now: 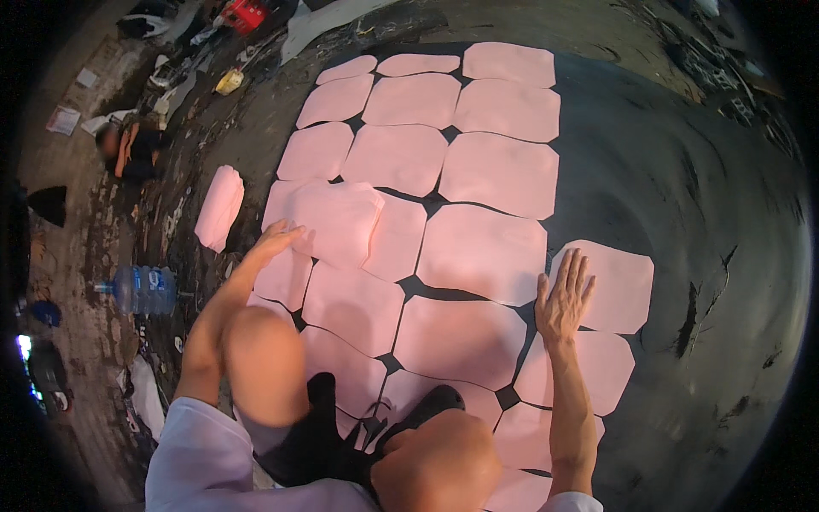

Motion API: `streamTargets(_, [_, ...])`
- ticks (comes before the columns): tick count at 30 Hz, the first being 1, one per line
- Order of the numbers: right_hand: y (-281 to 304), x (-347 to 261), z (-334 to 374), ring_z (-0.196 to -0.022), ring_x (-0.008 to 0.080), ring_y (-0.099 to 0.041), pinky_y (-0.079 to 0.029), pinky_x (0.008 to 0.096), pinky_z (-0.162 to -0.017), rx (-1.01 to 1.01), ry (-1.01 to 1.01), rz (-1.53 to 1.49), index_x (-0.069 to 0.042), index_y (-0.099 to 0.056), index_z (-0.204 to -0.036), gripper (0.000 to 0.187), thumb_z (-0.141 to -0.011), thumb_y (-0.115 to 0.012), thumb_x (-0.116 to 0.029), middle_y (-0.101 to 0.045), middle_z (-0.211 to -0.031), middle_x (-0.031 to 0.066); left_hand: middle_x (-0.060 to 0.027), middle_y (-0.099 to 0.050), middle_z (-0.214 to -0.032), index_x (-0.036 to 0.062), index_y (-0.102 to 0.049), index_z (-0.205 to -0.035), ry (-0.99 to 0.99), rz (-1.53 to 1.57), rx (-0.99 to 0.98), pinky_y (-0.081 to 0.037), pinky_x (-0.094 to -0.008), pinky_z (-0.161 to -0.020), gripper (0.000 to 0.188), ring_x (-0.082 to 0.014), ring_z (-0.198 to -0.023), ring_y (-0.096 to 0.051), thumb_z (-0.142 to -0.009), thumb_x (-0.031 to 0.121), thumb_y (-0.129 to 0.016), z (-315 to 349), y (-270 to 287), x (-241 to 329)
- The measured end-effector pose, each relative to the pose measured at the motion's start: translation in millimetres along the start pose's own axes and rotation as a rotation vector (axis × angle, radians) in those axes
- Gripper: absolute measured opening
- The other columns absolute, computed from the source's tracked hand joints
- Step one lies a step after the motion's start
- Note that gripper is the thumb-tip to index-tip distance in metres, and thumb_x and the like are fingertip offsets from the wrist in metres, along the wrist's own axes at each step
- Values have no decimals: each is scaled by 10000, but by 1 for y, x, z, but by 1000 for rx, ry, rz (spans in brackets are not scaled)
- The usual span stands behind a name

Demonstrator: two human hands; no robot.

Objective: The person sits on the floor and arranges pink paper-like sheets into a tessellated pattern on a dark surface. They repeatedly pick up sheets, place them adjacent to others, and press them down to flatten and align the layout.

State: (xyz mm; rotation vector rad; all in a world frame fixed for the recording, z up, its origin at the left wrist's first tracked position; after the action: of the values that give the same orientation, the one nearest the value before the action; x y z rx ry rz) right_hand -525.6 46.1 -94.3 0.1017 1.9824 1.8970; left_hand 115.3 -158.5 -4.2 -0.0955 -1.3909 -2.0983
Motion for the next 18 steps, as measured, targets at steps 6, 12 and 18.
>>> streamTargets(6, [-13,-9,-5,-1733,345,-202,-107,575,-1393,15,36,2,-44,-273,-1784,734,-1184,-457,-425,-272,-1863,148,-160,-754,-1212,-34,-698,-1344,53,53,153,-565,-424,-947,660,-263,-1095,-697,-950,470,-863,-50,-17,-87])
streamTargets(12, [-12,3,-11,-1735,382,-174,-108,592,-1390,-29,69,-46,-46,-241,-1790,804,-1162,-496,-478,-238,-1868,175,-172,-744,-1168,-55,-705,-1275,71,138,254,-591,-445,-895,584,-279,-1022,-715,-884,322,-917,-85,-49,-106])
streamTargets(18, [9,4,-14,-1729,409,-179,-174,597,-1383,-200,-71,-24,-51,-255,-1786,892,-1124,-548,-574,-226,-1858,227,-158,-713,-1154,-39,-643,-1376,67,470,278,-594,-392,-821,534,-251,-994,-694,-918,143,-849,-103,-66,-133])
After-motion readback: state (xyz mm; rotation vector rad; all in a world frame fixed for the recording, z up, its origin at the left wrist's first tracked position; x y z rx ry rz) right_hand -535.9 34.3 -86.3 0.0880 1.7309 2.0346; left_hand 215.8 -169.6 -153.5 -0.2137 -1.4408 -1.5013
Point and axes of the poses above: each hand's wrist, its own z-axis away from the middle knuckle, its own y-axis out of the back of the hand, x = y × z, the point moved 4 cm from there along -z, towards the middle knuckle
